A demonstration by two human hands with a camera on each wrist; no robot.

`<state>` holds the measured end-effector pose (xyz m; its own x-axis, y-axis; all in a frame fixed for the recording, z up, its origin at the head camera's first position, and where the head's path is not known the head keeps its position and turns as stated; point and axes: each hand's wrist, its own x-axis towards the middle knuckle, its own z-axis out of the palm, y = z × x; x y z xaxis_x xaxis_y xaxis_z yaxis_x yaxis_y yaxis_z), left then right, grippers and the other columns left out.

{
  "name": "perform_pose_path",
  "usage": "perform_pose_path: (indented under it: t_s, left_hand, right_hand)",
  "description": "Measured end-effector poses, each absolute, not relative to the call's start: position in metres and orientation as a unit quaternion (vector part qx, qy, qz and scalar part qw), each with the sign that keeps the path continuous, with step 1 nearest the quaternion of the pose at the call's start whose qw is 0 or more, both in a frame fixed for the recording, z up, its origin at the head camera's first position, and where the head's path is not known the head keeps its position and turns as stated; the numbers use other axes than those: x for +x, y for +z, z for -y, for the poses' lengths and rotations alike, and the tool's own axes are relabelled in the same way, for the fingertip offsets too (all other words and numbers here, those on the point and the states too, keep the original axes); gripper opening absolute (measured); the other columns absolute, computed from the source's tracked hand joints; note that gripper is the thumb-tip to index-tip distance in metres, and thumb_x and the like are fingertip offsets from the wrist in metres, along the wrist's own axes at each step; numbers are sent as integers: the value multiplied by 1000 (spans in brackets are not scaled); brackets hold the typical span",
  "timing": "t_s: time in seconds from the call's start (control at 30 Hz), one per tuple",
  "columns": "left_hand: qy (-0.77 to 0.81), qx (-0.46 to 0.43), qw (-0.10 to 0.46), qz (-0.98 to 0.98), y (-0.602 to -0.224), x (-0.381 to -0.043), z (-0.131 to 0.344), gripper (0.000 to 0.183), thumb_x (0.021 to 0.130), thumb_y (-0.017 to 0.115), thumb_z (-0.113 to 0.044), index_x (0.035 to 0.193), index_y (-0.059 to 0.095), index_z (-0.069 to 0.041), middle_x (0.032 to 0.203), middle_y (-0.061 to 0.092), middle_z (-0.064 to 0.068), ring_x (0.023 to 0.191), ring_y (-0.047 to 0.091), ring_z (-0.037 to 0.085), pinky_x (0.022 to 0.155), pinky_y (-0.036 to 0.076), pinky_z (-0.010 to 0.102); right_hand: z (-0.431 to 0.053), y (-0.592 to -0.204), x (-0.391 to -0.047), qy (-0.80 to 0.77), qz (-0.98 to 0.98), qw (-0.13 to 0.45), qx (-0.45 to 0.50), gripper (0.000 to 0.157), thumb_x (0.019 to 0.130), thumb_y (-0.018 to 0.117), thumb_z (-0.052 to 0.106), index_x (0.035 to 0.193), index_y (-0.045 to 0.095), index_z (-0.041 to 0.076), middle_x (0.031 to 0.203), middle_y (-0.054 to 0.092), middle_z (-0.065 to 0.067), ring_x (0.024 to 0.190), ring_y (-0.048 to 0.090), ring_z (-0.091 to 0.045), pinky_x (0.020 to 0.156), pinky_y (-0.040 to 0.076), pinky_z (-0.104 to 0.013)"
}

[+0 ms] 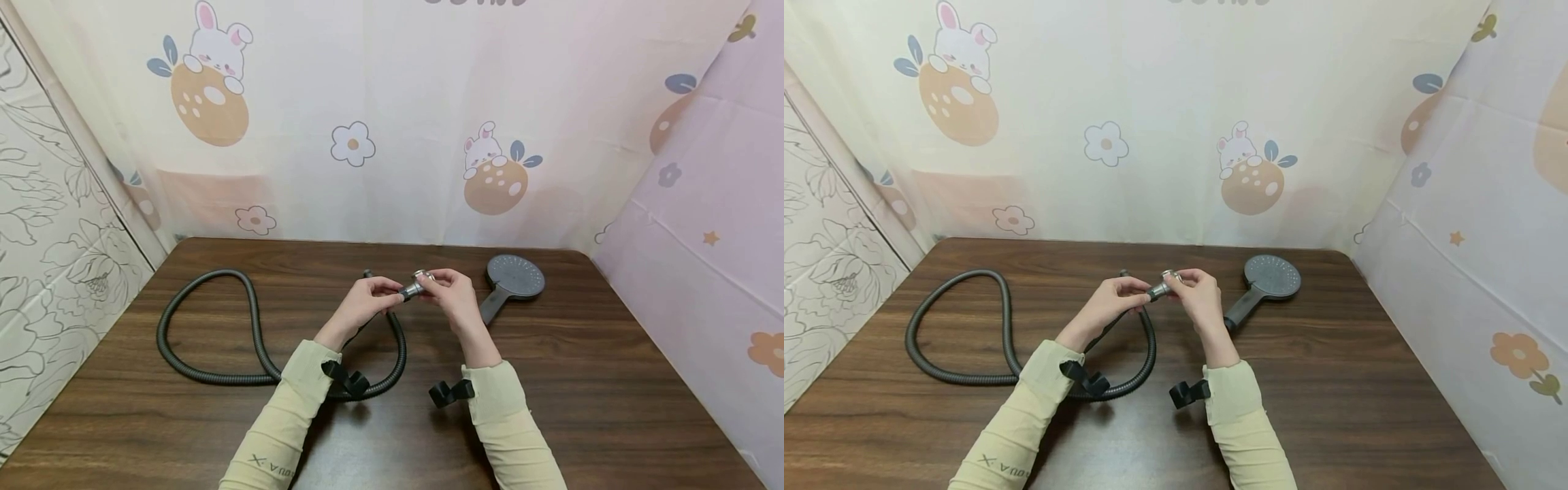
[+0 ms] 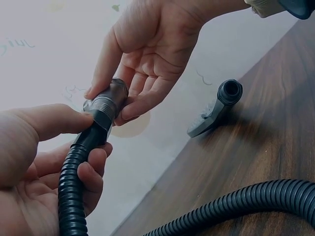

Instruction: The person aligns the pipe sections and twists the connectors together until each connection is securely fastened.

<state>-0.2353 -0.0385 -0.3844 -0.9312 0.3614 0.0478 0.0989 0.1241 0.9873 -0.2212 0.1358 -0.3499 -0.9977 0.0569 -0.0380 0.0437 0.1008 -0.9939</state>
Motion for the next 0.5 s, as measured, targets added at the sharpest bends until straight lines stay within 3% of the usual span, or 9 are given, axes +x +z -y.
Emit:
perform_pose_path:
  t_s: [0.27, 0.5]
  left_hand:
    - [641, 149, 93, -747, -384, -235, 38, 24, 83, 66, -14, 104, 63, -5, 85, 64, 6, 82, 52, 45, 69, 46, 48]
    - [638, 161, 83, -749, -387, -235, 38, 23, 80, 68, -11, 102, 61, -7, 92, 63, 7, 81, 56, 41, 70, 47, 50]
  right_hand:
    - [-135, -349, -221, 665, 746, 5, -33, 32, 87, 61, 13, 111, 54, -7, 109, 60, -24, 71, 64, -7, 84, 48, -43]
    - [-134, -352, -221, 669, 742, 1, -36, 33, 87, 61, 13, 111, 54, -8, 110, 60, -24, 73, 63, -6, 85, 48, -44]
